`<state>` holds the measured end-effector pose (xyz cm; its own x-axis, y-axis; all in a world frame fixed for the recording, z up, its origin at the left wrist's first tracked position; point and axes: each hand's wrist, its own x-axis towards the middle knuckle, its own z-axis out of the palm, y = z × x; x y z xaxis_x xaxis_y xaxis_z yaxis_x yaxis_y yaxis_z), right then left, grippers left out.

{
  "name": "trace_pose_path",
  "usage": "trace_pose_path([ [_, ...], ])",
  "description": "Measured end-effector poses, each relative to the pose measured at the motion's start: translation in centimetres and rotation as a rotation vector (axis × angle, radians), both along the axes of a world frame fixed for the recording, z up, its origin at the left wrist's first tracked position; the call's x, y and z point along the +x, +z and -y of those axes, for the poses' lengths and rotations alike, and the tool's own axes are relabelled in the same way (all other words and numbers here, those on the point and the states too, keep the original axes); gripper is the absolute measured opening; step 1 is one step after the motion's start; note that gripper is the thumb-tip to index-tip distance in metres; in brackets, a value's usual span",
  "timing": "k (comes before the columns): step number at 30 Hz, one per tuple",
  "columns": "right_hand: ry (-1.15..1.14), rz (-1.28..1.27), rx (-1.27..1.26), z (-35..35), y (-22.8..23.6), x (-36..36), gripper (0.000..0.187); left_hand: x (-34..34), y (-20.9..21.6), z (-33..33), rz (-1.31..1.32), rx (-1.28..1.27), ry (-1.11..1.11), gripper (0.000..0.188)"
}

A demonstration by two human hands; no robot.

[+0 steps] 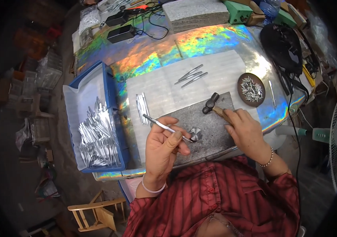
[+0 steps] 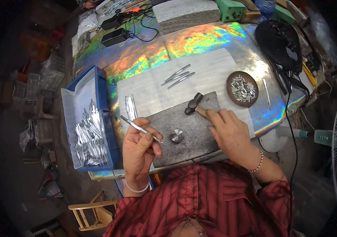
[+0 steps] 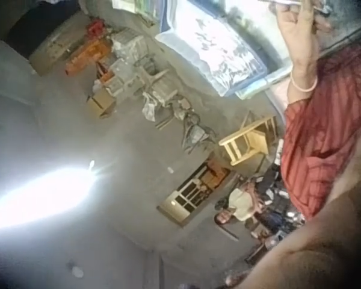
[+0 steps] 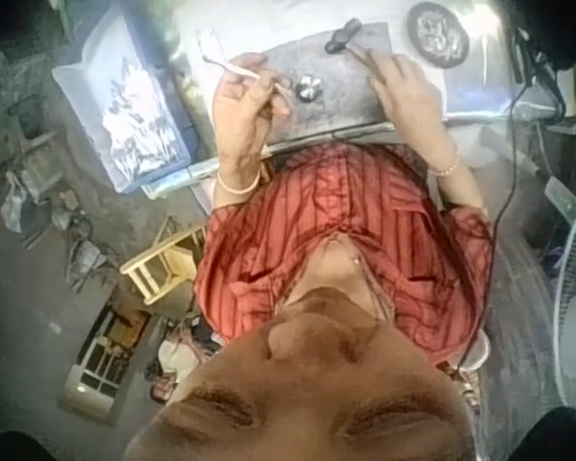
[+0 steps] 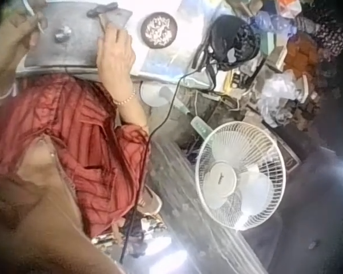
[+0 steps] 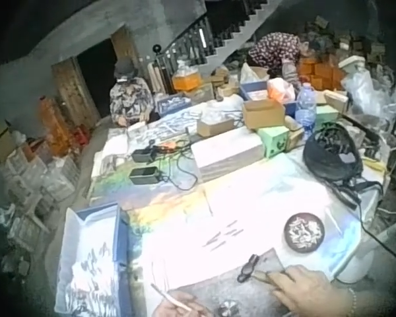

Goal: Hammering small metal pins into metal strips at a workshop workbench.

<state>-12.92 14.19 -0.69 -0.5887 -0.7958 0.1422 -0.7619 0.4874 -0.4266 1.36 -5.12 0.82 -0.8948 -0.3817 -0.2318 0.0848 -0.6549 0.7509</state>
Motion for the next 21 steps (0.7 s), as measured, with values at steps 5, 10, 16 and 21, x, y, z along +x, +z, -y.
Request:
trace_pose_path([
  [5, -0.355, -0.050, -0.174, -5.0, -1.2, -6.3, 0.028, -1.4, 0.1, -0.8, 0.047, -0.135, -0.009, 0.033],
  [10, -0.619, -0.120, -0.190, -11.2, -6.3, -13.7, 0.023, -2.4, 0.2, -2.0, 0.086, -0.218, 0.057, 0.017],
  [16, -0.690, -0.037, -0.063, -11.1, -8.0, -15.9, 0.022, -2.0, 0.2, -2.1, 0.138, -0.478, 0.058, 0.016],
  [21, -0.646, 0.038, -0.119, -11.1, -6.8, -16.1, 0.013, -2.3, 1.3, -2.9, 0.140, -0.435, 0.013, 0.020],
])
